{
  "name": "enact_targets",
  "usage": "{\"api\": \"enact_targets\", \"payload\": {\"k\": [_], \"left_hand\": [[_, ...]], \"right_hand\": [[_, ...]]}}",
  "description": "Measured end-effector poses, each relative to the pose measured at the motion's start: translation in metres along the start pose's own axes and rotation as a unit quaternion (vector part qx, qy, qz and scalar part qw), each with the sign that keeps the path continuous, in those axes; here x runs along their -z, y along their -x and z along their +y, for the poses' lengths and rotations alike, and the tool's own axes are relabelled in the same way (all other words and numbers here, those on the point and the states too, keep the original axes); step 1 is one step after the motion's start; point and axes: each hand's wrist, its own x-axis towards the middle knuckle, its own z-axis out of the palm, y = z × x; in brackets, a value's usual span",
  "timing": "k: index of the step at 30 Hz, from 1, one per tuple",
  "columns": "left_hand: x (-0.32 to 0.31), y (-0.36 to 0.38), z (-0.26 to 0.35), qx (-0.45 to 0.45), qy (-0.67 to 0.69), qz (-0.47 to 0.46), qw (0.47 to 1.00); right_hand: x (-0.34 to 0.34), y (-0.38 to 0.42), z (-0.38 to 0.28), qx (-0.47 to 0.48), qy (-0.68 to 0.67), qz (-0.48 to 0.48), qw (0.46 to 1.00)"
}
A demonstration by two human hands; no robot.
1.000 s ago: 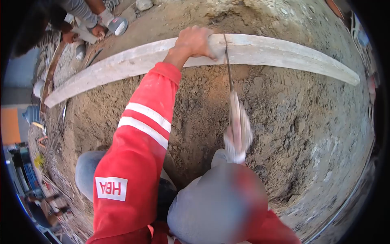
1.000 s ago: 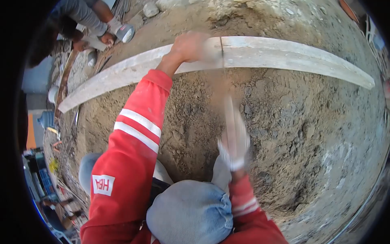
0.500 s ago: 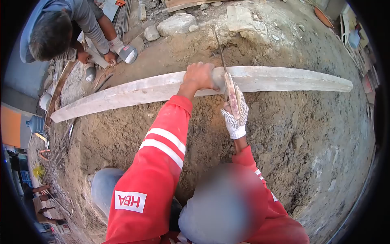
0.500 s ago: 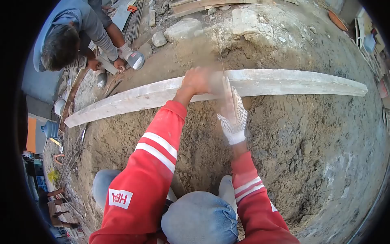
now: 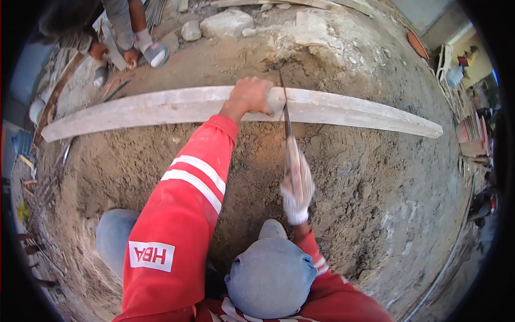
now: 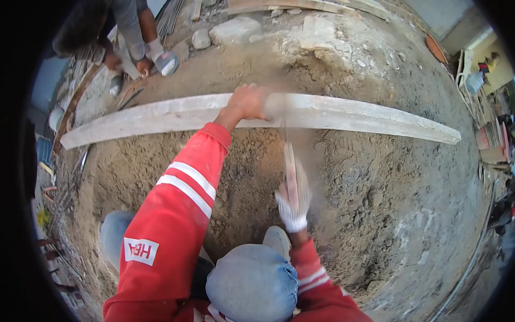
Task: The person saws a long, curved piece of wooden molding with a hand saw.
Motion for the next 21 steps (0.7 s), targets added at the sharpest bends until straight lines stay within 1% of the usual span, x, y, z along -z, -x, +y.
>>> {"api": "enact_targets", "payload": {"k": [1, 2, 3, 4, 5, 6, 7, 8, 9, 10, 11, 13, 14, 15, 16, 17, 18, 20, 21], "left_hand": [[-0.002, 0.000, -0.002, -0.010, 0.003, 0.019, 1.000], [-0.004, 0.000, -0.001, -0.001, 0.012, 0.013, 1.000], [-0.004, -0.002, 0.001, 0.006, 0.011, 0.005, 1.000], [-0.005, -0.002, 0.002, 0.011, 0.007, -0.005, 1.000], [-0.009, 0.001, 0.002, 0.013, 0.008, -0.011, 1.000], [-0.008, 0.000, 0.003, 0.024, 0.006, -0.021, 0.999], [-0.004, -0.003, 0.005, 0.031, 0.003, -0.027, 0.999], [-0.010, -0.003, 0.002, 0.029, -0.015, 0.001, 0.999], [-0.016, -0.002, 0.001, 0.017, -0.031, 0.034, 0.999], [-0.017, -0.003, 0.001, 0.021, -0.025, 0.037, 0.999], [-0.017, -0.001, 0.001, 0.022, -0.015, 0.037, 0.999], [-0.010, -0.003, -0.002, 0.021, 0.004, 0.003, 1.000], [-0.009, -0.007, -0.005, 0.019, 0.013, -0.021, 1.000], [-0.006, -0.007, -0.005, 0.008, 0.009, -0.011, 1.000], [-0.008, -0.005, -0.002, 0.003, 0.004, -0.006, 1.000], [-0.011, -0.007, 0.004, -0.006, 0.007, -0.001, 1.000], [-0.010, -0.007, 0.002, 0.003, 0.005, -0.004, 1.000], [-0.004, -0.007, -0.009, 0.015, -0.006, 0.005, 1.000], [-0.003, -0.009, -0.007, 0.024, -0.009, -0.005, 1.000]], "right_hand": [[0.010, 0.040, 0.003, -0.150, -0.127, 0.015, 0.980], [0.016, 0.053, -0.002, -0.238, -0.212, 0.016, 0.948], [0.020, 0.061, -0.016, -0.324, -0.290, 0.032, 0.900], [0.028, 0.063, -0.031, -0.133, 0.001, -0.004, 0.991], [0.029, 0.062, -0.046, 0.078, 0.287, -0.037, 0.954], [0.022, 0.053, -0.046, 0.075, 0.285, -0.034, 0.955], [0.012, 0.030, -0.046, 0.074, 0.235, -0.029, 0.969], [-0.001, 0.002, -0.042, 0.042, 0.114, -0.008, 0.993], [-0.014, -0.026, -0.039, 0.017, -0.011, 0.020, 1.000], [-0.034, -0.056, -0.026, -0.029, -0.208, 0.061, 0.976], [-0.041, -0.083, -0.007, 0.000, -0.143, 0.058, 0.988], [-0.044, -0.111, -0.003, 0.037, -0.061, 0.031, 0.997], [-0.041, -0.114, -0.007, 0.048, -0.046, 0.003, 0.998], [-0.033, -0.110, -0.002, 0.148, 0.063, 0.024, 0.987], [-0.025, -0.096, 0.003, 0.239, 0.170, 0.036, 0.955], [-0.015, -0.066, -0.003, 0.203, 0.185, 0.025, 0.961], [-0.004, -0.030, -0.015, 0.172, 0.193, 0.012, 0.966], [0.021, 0.031, -0.037, 0.088, 0.164, -0.080, 0.979], [0.026, 0.043, -0.043, 0.101, 0.160, -0.077, 0.979]]}}
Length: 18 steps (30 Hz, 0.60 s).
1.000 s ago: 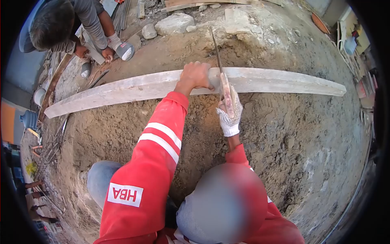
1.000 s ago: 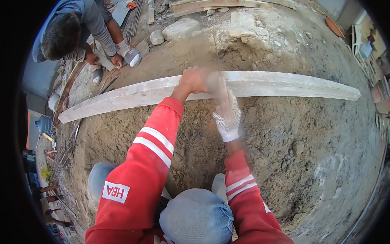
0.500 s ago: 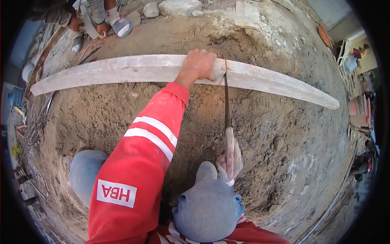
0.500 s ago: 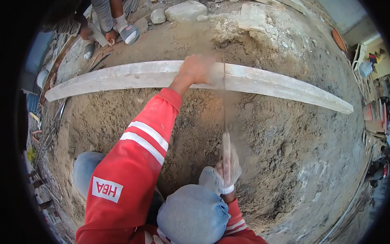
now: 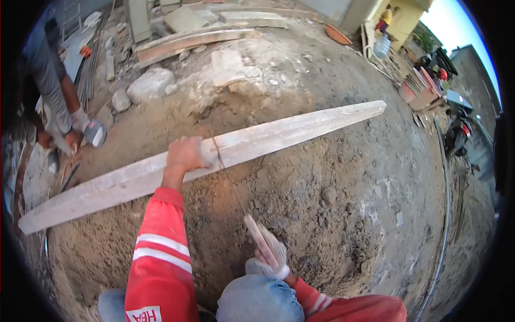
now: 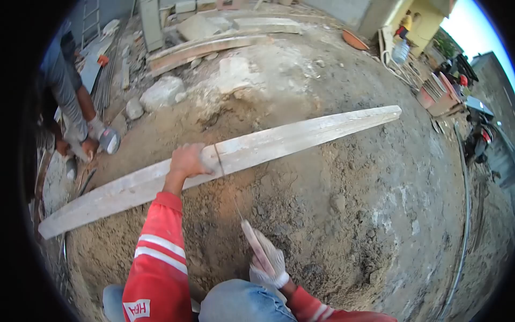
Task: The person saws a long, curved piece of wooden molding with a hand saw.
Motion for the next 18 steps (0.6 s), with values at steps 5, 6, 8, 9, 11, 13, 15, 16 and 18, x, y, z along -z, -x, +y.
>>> {"api": "enact_targets", "payload": {"k": [5, 6, 8, 9, 11, 13, 15, 16, 18], "left_hand": [[-0.005, 0.006, 0.014, 0.016, -0.017, 0.003, 1.000], [-0.008, 0.008, 0.014, 0.004, -0.018, 0.012, 1.000], [-0.012, 0.007, 0.008, 0.017, -0.012, 0.024, 1.000], [-0.010, 0.007, 0.009, 0.010, -0.007, 0.038, 0.999], [-0.009, 0.009, 0.010, 0.016, -0.021, 0.009, 1.000], [-0.004, 0.004, 0.007, 0.022, -0.018, -0.013, 1.000], [-0.009, 0.001, 0.002, -0.018, -0.012, 0.002, 1.000], [-0.012, 0.000, 0.001, -0.016, -0.014, -0.004, 1.000], [-0.016, 0.004, 0.004, -0.002, -0.012, 0.046, 0.999]], "right_hand": [[-0.043, -0.085, 0.052, 0.118, 0.001, 0.133, 0.984], [-0.055, -0.122, 0.063, 0.140, 0.002, 0.156, 0.978], [-0.068, -0.148, 0.055, 0.109, -0.012, 0.155, 0.982], [-0.062, -0.158, 0.057, 0.075, -0.026, 0.139, 0.987], [-0.057, -0.135, 0.061, 0.121, -0.005, 0.152, 0.981], [-0.037, -0.072, 0.040, 0.050, 0.003, 0.100, 0.994], [-0.005, -0.011, 0.005, -0.034, 0.035, -0.007, 0.999], [0.001, -0.001, 0.007, -0.038, 0.030, -0.010, 0.999], [0.003, 0.022, 0.001, -0.064, -0.004, -0.034, 0.997]]}}
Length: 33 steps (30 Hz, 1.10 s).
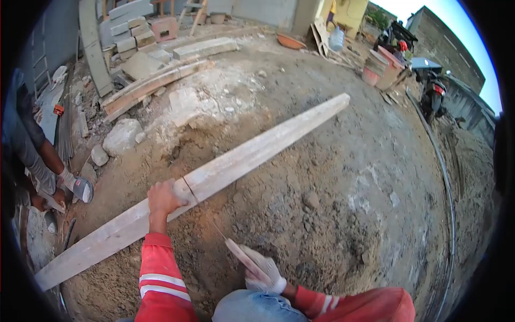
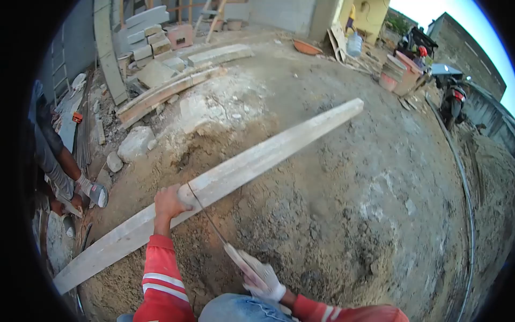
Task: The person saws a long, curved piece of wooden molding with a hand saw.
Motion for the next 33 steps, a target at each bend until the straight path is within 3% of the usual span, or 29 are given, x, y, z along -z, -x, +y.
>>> {"api": "enact_targets", "payload": {"k": [2, 4, 6, 9, 11, 15, 18, 22, 25, 26, 28, 29, 30, 31, 33], "left_hand": [[0.008, 0.003, 0.007, 0.002, -0.008, -0.016, 1.000], [0.011, 0.003, 0.010, 0.006, -0.020, -0.029, 0.999], [0.018, 0.007, 0.012, 0.005, -0.020, -0.046, 0.999], [0.013, 0.004, 0.008, -0.005, -0.003, -0.035, 0.999], [0.007, 0.006, -0.002, -0.017, -0.011, -0.016, 1.000], [0.010, 0.000, 0.002, -0.009, -0.006, -0.043, 0.999], [0.005, 0.003, 0.003, 0.008, -0.018, -0.031, 0.999], [0.006, -0.001, 0.006, 0.012, -0.015, -0.025, 0.999], [0.012, 0.001, 0.000, 0.006, -0.005, -0.030, 1.000], [0.011, 0.001, 0.002, -0.007, -0.006, -0.040, 0.999], [0.007, 0.005, -0.004, -0.013, -0.014, -0.019, 1.000], [0.003, 0.007, -0.003, -0.011, -0.015, 0.015, 1.000], [0.014, 0.006, 0.003, 0.001, 0.000, -0.014, 1.000], [0.004, 0.001, 0.003, -0.004, 0.005, -0.029, 1.000], [-0.004, -0.003, -0.004, -0.016, -0.016, 0.023, 0.999]], "right_hand": [[-0.014, -0.052, 0.008, 0.040, 0.017, 0.052, 0.998], [-0.058, -0.131, 0.046, 0.151, -0.038, 0.188, 0.970], [-0.067, -0.192, 0.050, 0.179, -0.010, 0.198, 0.964], [-0.057, -0.182, 0.046, 0.170, -0.006, 0.180, 0.969], [-0.053, -0.130, 0.043, 0.118, -0.070, 0.155, 0.978], [-0.001, -0.002, -0.004, 0.026, 0.013, 0.034, 0.999], [-0.006, -0.023, 0.010, 0.049, -0.001, 0.037, 0.998], [-0.076, -0.178, 0.062, 0.185, 0.012, 0.225, 0.957], [-0.057, -0.197, 0.032, 0.118, -0.061, 0.169, 0.977], [-0.061, -0.189, 0.044, 0.184, -0.008, 0.207, 0.961], [-0.049, -0.131, 0.033, 0.166, -0.024, 0.187, 0.968], [-0.041, -0.089, 0.025, 0.098, -0.015, 0.137, 0.986], [-0.026, -0.046, 0.023, 0.040, -0.004, 0.069, 0.997], [-0.005, -0.018, 0.008, 0.046, -0.011, 0.045, 0.998], [-0.017, 0.009, 0.013, -0.027, -0.160, 0.030, 0.986]]}}
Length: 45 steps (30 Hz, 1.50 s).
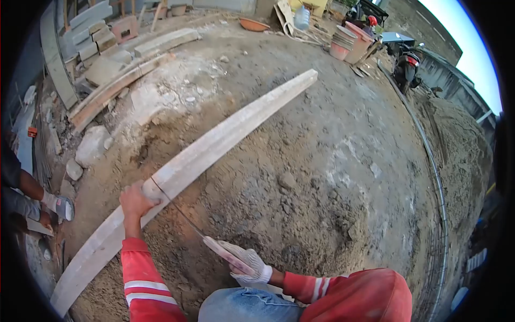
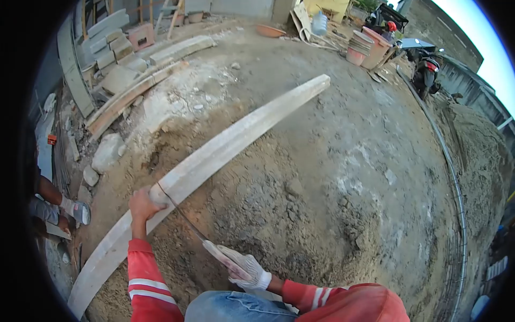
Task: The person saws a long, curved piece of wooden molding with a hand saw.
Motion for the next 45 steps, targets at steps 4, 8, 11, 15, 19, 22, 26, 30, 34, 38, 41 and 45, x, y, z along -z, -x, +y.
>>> {"api": "enact_targets", "payload": {"k": [4, 8, 11, 15, 19, 22, 26, 30, 34, 38, 41, 45], "left_hand": [[0.016, -0.005, 0.008, 0.024, -0.001, -0.060, 0.998], [0.015, -0.007, 0.002, 0.052, 0.021, -0.066, 0.996], [0.013, 0.008, 0.006, 0.042, 0.016, -0.048, 0.998], [0.010, -0.005, -0.006, 0.009, 0.035, -0.037, 0.999], [0.018, -0.007, 0.006, 0.016, 0.023, -0.084, 0.996], [0.011, -0.004, 0.003, -0.007, 0.015, -0.022, 1.000], [0.027, 0.001, 0.010, 0.016, 0.010, -0.066, 0.998], [0.025, 0.010, 0.009, 0.014, 0.023, -0.041, 0.999], [-0.002, -0.006, -0.011, 0.012, 0.024, -0.065, 0.997], [0.010, -0.008, 0.003, 0.005, 0.006, -0.054, 0.999], [0.015, 0.002, 0.007, 0.015, 0.001, -0.062, 0.998], [0.011, 0.010, 0.002, -0.008, 0.008, -0.024, 1.000]], "right_hand": [[-0.029, -0.121, 0.018, 0.184, 0.143, 0.139, 0.963], [-0.032, -0.187, 0.008, 0.115, 0.035, 0.100, 0.988], [-0.036, -0.143, 0.032, 0.224, 0.141, 0.122, 0.957], [-0.001, -0.003, 0.015, 0.055, 0.142, -0.006, 0.988], [-0.003, -0.040, -0.002, 0.072, 0.166, 0.010, 0.983], [-0.040, -0.154, 0.033, 0.199, 0.113, 0.132, 0.964], [-0.048, -0.183, 0.030, 0.169, 0.057, 0.130, 0.975], [-0.016, -0.081, -0.001, 0.130, 0.165, 0.073, 0.975], [-0.001, 0.022, 0.013, -0.243, -0.417, 0.002, 0.876], [-0.015, -0.105, 0.009, 0.146, 0.163, 0.071, 0.973], [-0.051, -0.209, 0.028, 0.222, 0.128, 0.145, 0.956], [-0.038, -0.173, 0.029, 0.186, 0.118, 0.112, 0.969]]}}
